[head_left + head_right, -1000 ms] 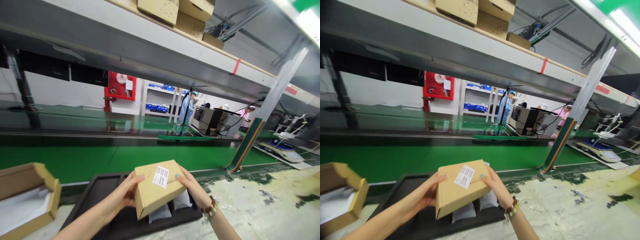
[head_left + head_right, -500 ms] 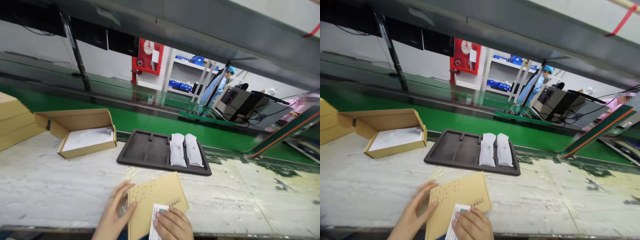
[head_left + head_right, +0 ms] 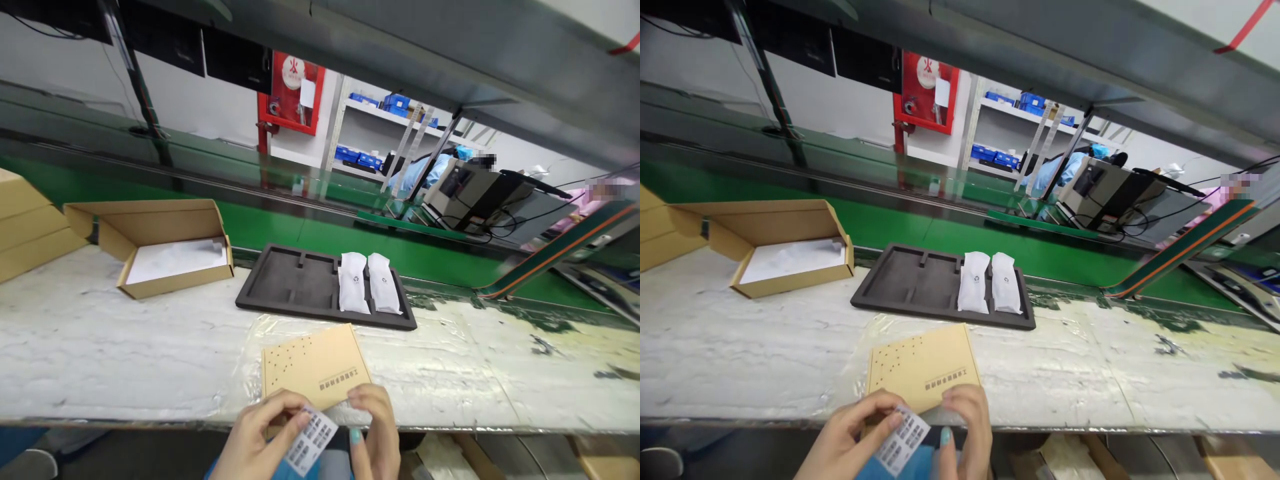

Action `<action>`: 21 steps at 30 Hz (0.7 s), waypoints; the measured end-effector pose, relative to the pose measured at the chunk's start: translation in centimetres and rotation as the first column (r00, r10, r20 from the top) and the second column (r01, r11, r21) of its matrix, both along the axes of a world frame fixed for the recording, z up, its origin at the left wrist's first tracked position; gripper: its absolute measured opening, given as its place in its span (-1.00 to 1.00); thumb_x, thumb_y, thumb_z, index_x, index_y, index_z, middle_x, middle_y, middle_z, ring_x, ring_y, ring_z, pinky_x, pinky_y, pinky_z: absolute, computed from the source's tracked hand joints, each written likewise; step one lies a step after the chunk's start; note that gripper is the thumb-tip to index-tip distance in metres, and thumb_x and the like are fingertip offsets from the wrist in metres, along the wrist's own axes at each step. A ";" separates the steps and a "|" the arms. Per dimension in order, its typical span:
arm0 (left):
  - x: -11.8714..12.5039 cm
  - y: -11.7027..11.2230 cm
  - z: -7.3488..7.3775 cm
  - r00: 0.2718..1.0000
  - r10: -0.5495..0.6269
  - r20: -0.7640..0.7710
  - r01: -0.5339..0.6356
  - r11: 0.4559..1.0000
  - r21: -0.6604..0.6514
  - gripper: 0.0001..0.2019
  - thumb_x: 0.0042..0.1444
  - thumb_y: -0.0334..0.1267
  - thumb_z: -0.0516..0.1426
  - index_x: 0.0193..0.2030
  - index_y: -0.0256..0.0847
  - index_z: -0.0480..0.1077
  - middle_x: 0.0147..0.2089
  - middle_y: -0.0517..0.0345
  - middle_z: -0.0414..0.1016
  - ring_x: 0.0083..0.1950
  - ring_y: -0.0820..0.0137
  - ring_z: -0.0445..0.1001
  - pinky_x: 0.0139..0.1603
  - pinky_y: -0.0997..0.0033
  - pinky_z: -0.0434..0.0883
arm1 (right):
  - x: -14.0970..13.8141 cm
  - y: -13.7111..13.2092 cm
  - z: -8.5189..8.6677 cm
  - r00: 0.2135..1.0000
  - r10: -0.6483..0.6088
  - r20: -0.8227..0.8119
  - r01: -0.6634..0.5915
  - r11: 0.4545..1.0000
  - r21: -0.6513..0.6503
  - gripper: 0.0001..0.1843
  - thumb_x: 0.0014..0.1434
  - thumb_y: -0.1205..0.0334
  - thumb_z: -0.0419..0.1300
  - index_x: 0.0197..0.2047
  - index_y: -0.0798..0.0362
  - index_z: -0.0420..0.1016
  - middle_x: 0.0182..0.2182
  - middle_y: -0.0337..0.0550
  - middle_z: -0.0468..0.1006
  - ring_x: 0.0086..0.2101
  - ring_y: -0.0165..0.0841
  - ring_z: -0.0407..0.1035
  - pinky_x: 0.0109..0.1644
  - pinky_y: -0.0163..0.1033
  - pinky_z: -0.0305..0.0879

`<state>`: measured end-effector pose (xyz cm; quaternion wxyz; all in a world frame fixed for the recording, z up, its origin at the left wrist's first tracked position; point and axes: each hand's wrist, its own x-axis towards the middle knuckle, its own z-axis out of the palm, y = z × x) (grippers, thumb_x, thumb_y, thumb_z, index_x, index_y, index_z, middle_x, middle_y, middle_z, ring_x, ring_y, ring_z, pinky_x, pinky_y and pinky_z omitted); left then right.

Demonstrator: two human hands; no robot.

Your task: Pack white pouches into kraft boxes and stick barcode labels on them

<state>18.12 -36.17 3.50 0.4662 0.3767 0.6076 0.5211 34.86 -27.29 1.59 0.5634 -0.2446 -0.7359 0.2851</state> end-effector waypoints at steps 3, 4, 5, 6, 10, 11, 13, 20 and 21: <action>-0.7 0.2 0.0 0.954 -0.157 -0.257 0.178 0.982 0.063 -0.75 0.35 0.01 0.12 -0.17 0.02 0.60 -0.22 0.14 0.59 -0.13 0.27 0.53 -0.07 0.41 0.41 | 0.6 0.4 2.2 0.928 0.326 0.178 -0.251 0.904 -0.347 -0.79 0.42 0.06 0.12 -0.17 -0.02 0.48 -0.31 -0.14 0.49 -0.26 -0.21 0.42 -0.19 -0.14 0.30; -0.8 0.2 -0.1 0.942 -0.183 -0.283 0.209 0.976 0.066 -0.76 0.36 -0.01 0.11 -0.14 0.05 0.60 -0.20 0.14 0.59 -0.09 0.25 0.53 -0.04 0.40 0.41 | 0.7 0.5 2.7 0.905 0.376 0.199 -0.280 0.878 -0.388 -0.83 0.40 0.12 0.16 -0.23 -0.02 0.48 -0.34 -0.17 0.49 -0.28 -0.24 0.41 -0.20 -0.16 0.27; -0.9 0.2 -0.3 0.938 -0.194 -0.287 0.219 0.974 0.057 -0.77 0.36 -0.01 0.11 -0.11 0.07 0.59 -0.17 0.15 0.60 -0.06 0.24 0.53 -0.01 0.39 0.41 | 0.7 0.6 3.0 0.895 0.397 0.205 -0.290 0.866 -0.408 -0.86 0.37 0.18 0.19 -0.26 -0.01 0.47 -0.36 -0.19 0.49 -0.30 -0.26 0.41 -0.20 -0.18 0.26; -0.9 0.2 -0.4 0.941 -0.190 -0.280 0.209 0.977 0.038 -0.79 0.35 0.00 0.13 -0.07 0.10 0.59 -0.11 0.16 0.60 -0.03 0.24 0.53 0.03 0.38 0.41 | 0.8 0.7 3.2 0.893 0.401 0.204 -0.291 0.860 -0.418 -0.88 0.35 0.23 0.20 -0.27 -0.01 0.46 -0.36 -0.20 0.49 -0.30 -0.27 0.40 -0.20 -0.19 0.24; -0.7 0.1 -0.9 0.968 -0.127 -0.217 0.120 0.992 -0.046 -0.74 0.26 0.02 0.22 0.06 0.13 0.54 -0.05 0.21 0.62 0.02 0.24 0.54 0.11 0.41 0.40 | 1.1 0.8 2.7 0.884 0.421 0.201 -0.289 0.832 -0.474 -0.88 0.35 0.23 0.19 -0.27 0.00 0.44 -0.37 -0.22 0.46 -0.32 -0.32 0.33 -0.22 -0.24 0.16; -0.7 0.1 -0.9 0.973 -0.131 -0.191 0.123 0.991 -0.054 -0.72 0.26 0.02 0.23 0.07 0.12 0.52 -0.10 0.22 0.62 -0.01 0.25 0.55 0.09 0.43 0.40 | 1.2 0.8 2.4 0.876 0.450 0.177 -0.304 0.797 -0.522 -0.85 0.37 0.19 0.19 -0.27 0.00 0.44 -0.37 -0.23 0.44 -0.33 -0.33 0.29 -0.24 -0.25 0.13; -0.7 0.1 -0.8 0.977 -0.170 -0.128 0.165 0.985 -0.045 -0.71 0.27 0.00 0.23 0.10 0.11 0.51 -0.20 0.25 0.61 -0.09 0.29 0.56 0.06 0.45 0.42 | 1.3 0.5 1.6 0.846 0.532 0.014 -0.392 0.640 -0.661 -0.79 0.38 0.07 0.20 -0.25 0.01 0.44 -0.36 -0.22 0.38 -0.34 -0.33 0.23 -0.25 -0.25 0.09; -1.0 0.4 -0.7 0.948 -0.262 -0.180 0.284 0.952 0.112 -0.73 0.31 -0.13 0.22 0.13 0.23 0.55 -0.12 0.22 0.63 -0.06 0.32 0.57 0.01 0.49 0.43 | 0.4 -1.8 -1.9 0.644 0.443 -0.623 -0.719 0.074 -0.691 -0.62 0.26 -0.08 0.34 -0.26 0.02 0.34 -0.37 -0.25 0.22 -0.39 -0.39 0.03 -0.27 -0.29 -0.01; -1.0 0.4 -0.7 0.940 -0.276 -0.199 0.308 0.940 0.149 -0.73 0.33 -0.15 0.20 0.14 0.23 0.54 -0.15 0.20 0.63 -0.11 0.33 0.57 -0.05 0.49 0.44 | 0.4 -1.9 -1.9 0.637 0.439 -0.634 -0.725 0.063 -0.685 -0.61 0.26 -0.09 0.35 -0.25 0.02 0.33 -0.37 -0.25 0.21 -0.39 -0.39 0.01 -0.27 -0.28 -0.02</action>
